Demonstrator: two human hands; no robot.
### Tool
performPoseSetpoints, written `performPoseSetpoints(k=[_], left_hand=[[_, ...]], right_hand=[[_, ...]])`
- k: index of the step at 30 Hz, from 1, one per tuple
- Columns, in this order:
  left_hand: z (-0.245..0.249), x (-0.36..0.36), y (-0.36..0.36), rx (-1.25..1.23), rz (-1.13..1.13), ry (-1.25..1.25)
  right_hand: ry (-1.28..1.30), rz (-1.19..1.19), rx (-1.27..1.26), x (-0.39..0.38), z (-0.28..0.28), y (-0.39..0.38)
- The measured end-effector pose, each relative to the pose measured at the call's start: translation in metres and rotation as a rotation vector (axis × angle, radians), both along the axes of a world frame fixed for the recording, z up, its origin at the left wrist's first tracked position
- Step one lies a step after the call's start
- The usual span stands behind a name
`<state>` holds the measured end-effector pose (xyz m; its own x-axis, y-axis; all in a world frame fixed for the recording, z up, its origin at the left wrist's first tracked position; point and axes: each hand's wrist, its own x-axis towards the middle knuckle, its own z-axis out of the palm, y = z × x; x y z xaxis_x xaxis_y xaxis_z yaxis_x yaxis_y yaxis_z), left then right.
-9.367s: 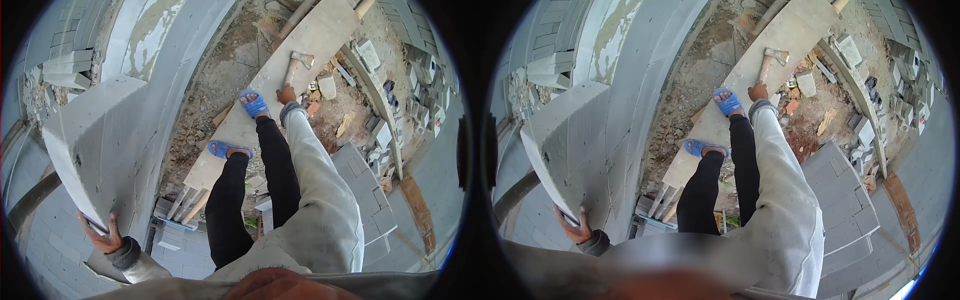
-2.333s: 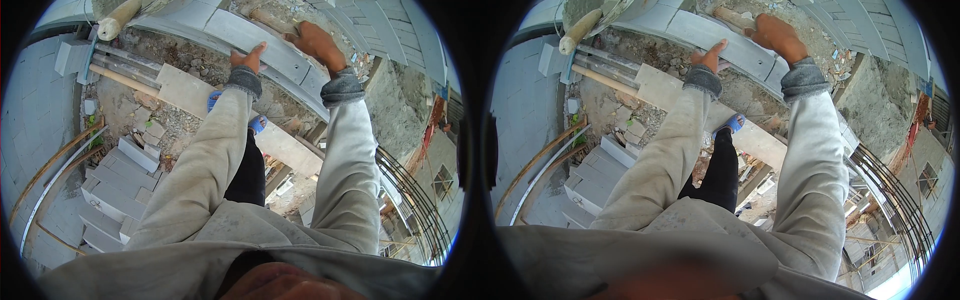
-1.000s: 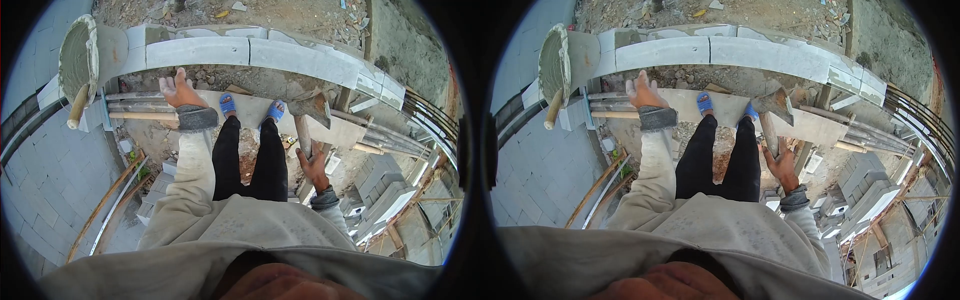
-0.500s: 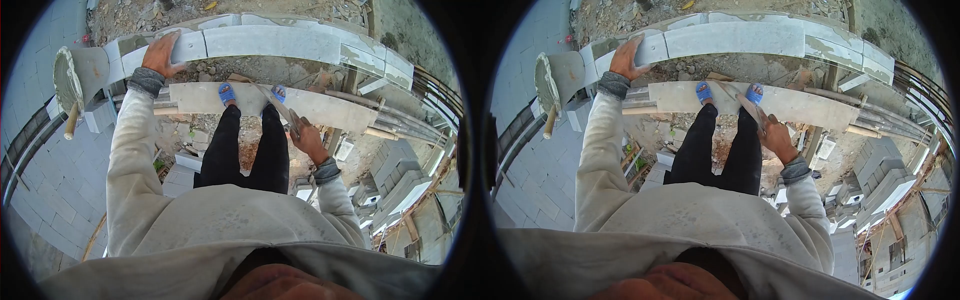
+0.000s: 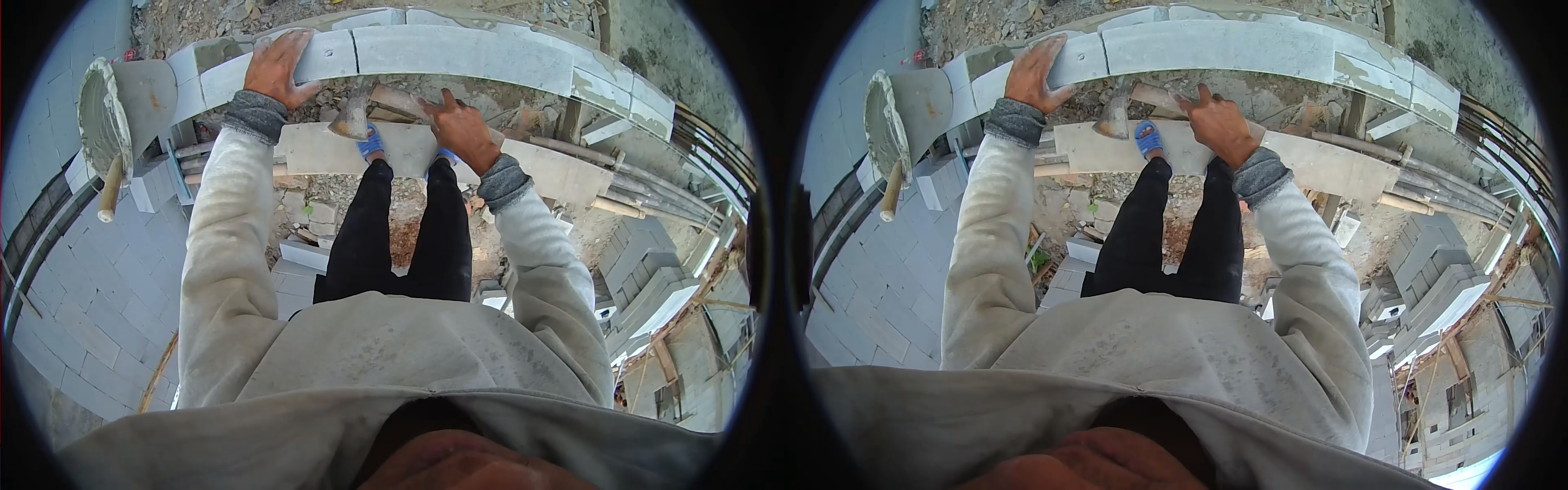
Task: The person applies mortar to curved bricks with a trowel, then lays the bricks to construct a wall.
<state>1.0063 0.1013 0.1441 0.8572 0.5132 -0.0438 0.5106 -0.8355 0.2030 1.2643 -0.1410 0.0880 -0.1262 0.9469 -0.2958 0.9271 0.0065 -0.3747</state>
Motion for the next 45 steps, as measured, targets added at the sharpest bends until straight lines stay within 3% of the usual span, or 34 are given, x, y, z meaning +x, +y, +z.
performPoseSetpoints(k=[5,8,16,19,23,31,34,37,40,45], left_hand=[[-0.005,-0.004,-0.003,0.021,0.01,0.042],[-0.009,-0.005,-0.006,0.044,0.024,0.05],[0.008,-0.003,-0.013,0.07,0.03,0.249],[0.017,-0.006,-0.01,0.041,0.02,0.234],[-0.002,-0.049,-0.015,0.128,0.129,-0.13],[-0.015,-0.056,-0.023,0.129,0.245,-0.065],[-0.017,-0.056,-0.022,0.129,0.237,-0.09],[-0.013,-0.055,-0.021,0.137,0.233,-0.119],[-0.013,-0.055,-0.022,0.124,0.245,-0.102],[-0.012,-0.054,-0.022,0.142,0.245,-0.093]], right_hand=[[0.035,0.09,0.143,0.005,0.005,-0.003],[0.079,-0.046,0.057,0.002,0.025,-0.001],[0.187,-0.005,0.029,0.002,0.04,-0.019],[0.289,-0.037,0.026,-0.003,0.056,-0.027],[0.369,-0.123,0.087,-0.02,0.081,-0.016],[0.373,-0.278,0.233,-0.053,0.085,0.023],[0.333,-0.275,0.129,-0.05,0.084,0.028],[0.337,-0.263,0.205,-0.053,0.083,0.023],[0.283,-0.287,0.072,-0.057,0.092,0.028],[0.32,-0.311,0.128,-0.058,0.088,0.026]])
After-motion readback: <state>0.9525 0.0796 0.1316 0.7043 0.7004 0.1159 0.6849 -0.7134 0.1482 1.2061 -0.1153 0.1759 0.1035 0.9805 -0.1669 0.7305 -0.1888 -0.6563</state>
